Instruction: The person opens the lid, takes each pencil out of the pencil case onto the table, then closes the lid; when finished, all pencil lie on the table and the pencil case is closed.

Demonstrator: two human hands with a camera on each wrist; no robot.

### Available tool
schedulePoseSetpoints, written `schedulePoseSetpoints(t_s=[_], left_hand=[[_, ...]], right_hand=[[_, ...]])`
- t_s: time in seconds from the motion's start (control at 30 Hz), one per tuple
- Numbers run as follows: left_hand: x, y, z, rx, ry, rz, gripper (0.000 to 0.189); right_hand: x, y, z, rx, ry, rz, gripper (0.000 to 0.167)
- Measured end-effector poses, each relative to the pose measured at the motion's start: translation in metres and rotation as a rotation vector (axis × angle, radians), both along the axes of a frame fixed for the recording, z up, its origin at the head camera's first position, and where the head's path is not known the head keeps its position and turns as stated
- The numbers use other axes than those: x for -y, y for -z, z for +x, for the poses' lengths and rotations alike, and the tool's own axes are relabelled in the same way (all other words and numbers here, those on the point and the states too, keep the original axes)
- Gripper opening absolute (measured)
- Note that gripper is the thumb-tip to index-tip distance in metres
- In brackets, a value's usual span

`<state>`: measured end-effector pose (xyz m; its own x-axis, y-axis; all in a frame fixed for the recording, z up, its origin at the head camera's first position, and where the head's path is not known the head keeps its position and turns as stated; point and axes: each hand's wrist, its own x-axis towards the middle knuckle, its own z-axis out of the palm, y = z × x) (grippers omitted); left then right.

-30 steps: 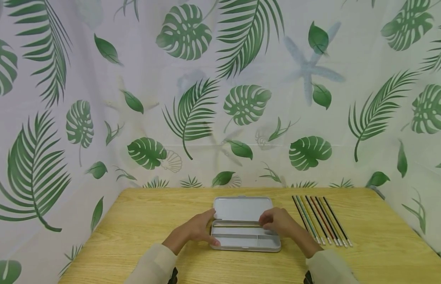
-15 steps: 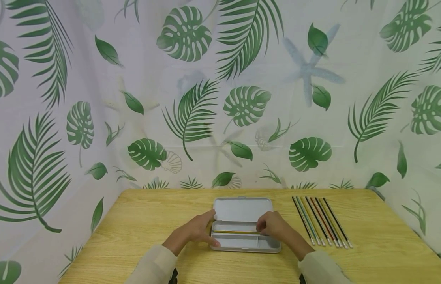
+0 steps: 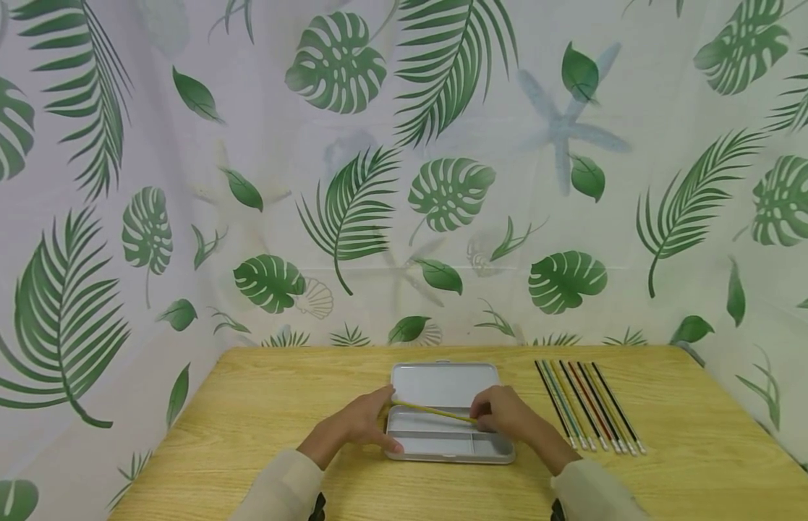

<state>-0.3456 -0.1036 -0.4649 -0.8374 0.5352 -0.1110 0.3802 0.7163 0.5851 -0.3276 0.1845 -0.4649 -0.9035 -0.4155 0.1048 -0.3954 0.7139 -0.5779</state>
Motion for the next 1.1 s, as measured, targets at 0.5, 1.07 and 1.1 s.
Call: schedulePoseSetpoints(t_s=[0.5, 1.07, 1.1], left_hand=[[-0.003, -0.002, 0.002, 0.006, -0.010, -0.002, 0.110], [-0.002, -0.001, 0.000, 0.003, -0.017, 0.000, 0.108], [-0.002, -0.001, 0.001, 0.005, -0.018, 0.001, 0.108]], right_hand=[[-0.050, -0.018, 0.000, -0.023, 0.023, -0.150, 0.012], [-0.140, -0.021, 0.019, 0.005, 0.256, -0.124, 0.034], [-0.147, -0.020, 0.020, 0.009, 0.274, -0.112, 0.034]])
